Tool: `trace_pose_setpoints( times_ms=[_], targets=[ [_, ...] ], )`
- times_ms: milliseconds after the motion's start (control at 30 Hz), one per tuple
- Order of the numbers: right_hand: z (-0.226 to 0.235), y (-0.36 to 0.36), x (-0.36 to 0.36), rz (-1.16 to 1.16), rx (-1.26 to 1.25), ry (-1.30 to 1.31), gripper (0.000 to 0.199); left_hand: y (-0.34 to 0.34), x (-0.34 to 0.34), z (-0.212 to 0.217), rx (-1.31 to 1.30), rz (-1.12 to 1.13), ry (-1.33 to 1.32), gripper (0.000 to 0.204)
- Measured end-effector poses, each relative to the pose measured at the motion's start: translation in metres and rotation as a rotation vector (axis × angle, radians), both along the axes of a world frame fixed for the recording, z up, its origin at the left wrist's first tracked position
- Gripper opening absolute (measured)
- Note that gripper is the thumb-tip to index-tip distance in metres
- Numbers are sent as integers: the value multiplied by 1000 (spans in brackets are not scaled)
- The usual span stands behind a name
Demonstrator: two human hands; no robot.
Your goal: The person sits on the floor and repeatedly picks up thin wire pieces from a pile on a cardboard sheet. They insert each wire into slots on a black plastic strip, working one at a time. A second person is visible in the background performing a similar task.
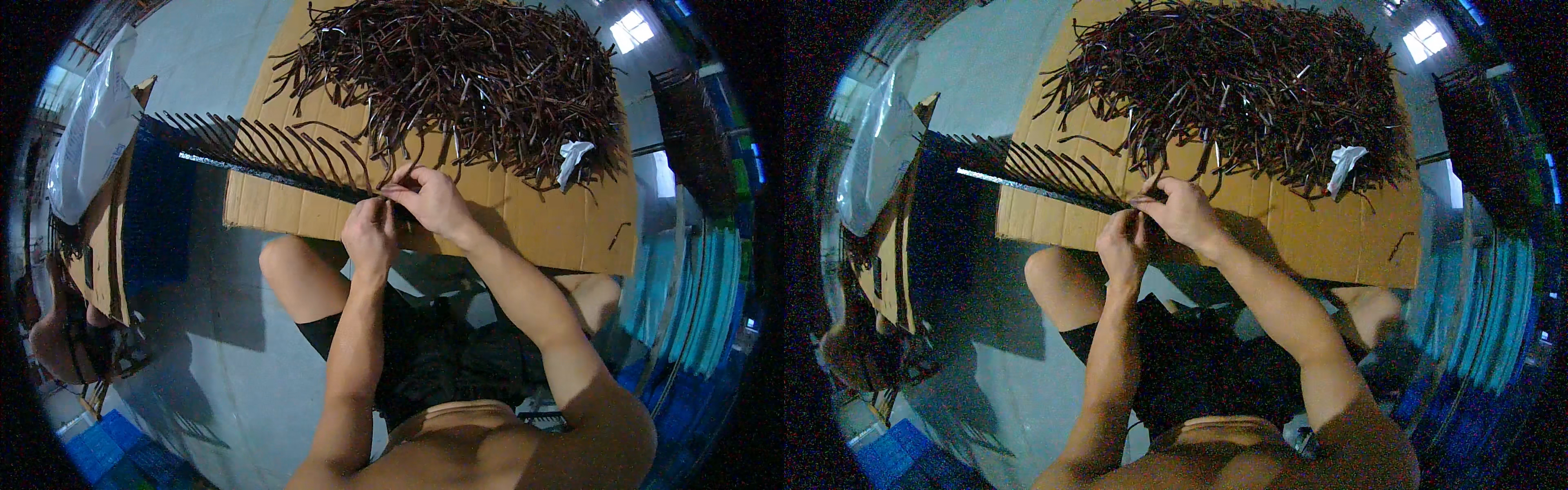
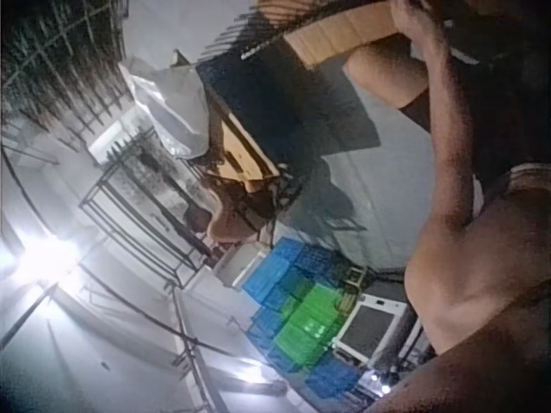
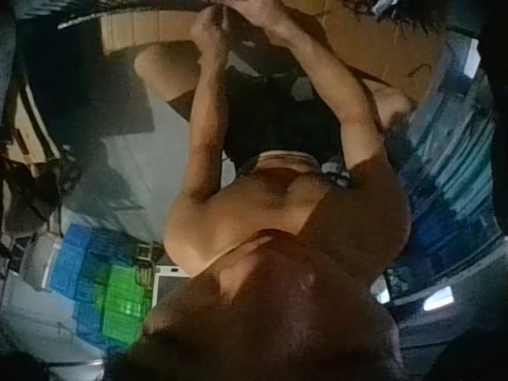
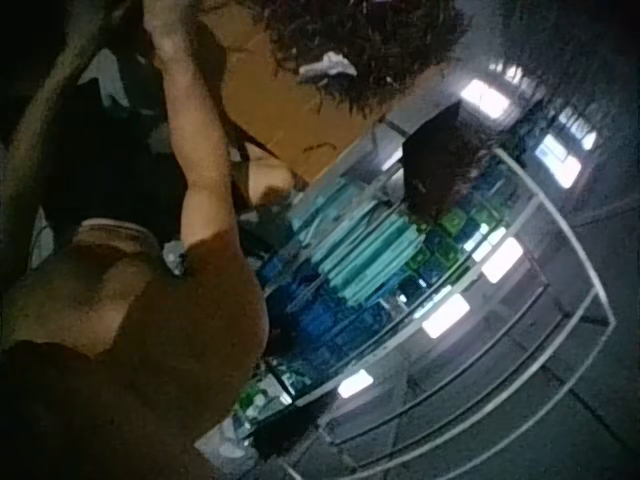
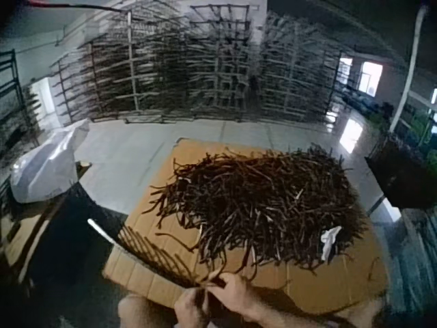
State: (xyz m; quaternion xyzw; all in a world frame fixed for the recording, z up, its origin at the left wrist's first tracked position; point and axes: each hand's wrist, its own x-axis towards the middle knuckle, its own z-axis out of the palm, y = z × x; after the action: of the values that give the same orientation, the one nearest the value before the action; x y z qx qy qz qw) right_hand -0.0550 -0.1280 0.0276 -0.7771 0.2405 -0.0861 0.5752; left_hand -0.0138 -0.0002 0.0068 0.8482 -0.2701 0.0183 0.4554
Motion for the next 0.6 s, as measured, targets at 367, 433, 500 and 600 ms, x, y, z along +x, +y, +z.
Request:
trace_pose_setpoints(
  times_ms=[367, 433, 500, 600],
  targets=[
    [13, 6, -5, -19, -200, -55, 25, -2, 0, -6, 8, 3, -22, 11],
    [14, 9, -5, 30, -296, -80, 24, -1, -2, -6, 2, -1, -2, 10],
    [20, 12, -3, 91, -504, -146, 22, -1, -1, -9, -33, -9, 6, 10],
    [17, 8, 1, 123, -377, -129, 24, 1, 1, -9, -14, -12, 19, 10]
  ],
)
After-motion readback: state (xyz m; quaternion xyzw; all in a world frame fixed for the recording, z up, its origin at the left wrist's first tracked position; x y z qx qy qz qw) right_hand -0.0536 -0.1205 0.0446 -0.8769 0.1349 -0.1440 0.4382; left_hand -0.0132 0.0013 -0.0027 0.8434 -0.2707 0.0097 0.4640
